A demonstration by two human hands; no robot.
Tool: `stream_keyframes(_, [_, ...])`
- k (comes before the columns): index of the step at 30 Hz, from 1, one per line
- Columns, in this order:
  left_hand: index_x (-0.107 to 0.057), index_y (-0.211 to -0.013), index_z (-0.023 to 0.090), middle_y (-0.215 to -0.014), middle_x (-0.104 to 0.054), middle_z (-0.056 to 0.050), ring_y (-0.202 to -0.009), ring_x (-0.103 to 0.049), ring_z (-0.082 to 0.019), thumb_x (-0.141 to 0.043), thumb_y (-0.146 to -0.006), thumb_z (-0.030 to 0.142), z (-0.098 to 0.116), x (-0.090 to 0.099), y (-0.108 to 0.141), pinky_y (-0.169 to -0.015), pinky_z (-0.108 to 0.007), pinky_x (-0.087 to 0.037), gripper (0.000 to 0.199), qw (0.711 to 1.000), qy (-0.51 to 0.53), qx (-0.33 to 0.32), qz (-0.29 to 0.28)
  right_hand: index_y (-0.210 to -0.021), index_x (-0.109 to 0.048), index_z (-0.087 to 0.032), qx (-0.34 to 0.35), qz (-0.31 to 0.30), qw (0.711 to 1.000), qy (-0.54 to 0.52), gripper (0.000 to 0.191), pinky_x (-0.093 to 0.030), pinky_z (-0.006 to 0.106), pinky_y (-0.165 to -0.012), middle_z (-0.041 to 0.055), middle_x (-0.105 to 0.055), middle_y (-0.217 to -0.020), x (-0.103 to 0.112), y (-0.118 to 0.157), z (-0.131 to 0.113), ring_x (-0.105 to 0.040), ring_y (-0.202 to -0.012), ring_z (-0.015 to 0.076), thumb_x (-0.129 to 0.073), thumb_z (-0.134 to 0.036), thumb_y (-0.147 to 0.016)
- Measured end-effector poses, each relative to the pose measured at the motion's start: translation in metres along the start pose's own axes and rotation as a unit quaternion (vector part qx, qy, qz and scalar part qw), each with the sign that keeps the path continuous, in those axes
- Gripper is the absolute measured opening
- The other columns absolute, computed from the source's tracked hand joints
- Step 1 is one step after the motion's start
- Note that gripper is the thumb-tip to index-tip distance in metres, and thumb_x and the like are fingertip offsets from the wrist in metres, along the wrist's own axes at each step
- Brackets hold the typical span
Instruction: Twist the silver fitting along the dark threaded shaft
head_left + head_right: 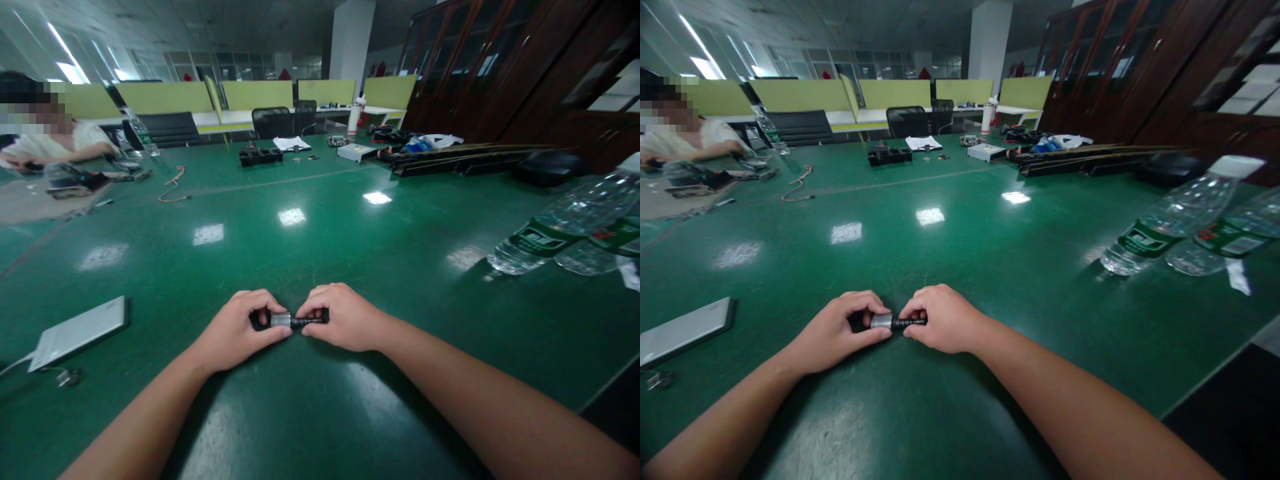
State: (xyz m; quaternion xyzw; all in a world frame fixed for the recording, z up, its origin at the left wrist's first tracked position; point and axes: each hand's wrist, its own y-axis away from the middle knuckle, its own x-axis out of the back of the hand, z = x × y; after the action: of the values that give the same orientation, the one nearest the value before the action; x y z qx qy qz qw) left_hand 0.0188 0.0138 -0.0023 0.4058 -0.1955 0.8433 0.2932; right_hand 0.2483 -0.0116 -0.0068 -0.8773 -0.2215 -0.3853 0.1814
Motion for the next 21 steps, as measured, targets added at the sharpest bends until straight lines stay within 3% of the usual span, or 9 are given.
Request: stream_keyframes(21, [-0.069,-0.091,0.02,-0.082,-0.067,-0.001,-0.073,-0.06,-0.015,-0.07,-0.082,0.041,0.0003,0.0001,0.0011,-0.073,-0.029,-0.045,0.023,1.0,0.003,0.0,-0.003,-0.088,-0.075,-0.017,-0.014,-0.007,1.0,0.002,0.015,-0.04,0.023,-0.064,0.0011,-0.067,-0.078,0.0026,0.0021,-0.0015,-0.058,-0.07,0.0117,-0.075,-0.02,-0.074])
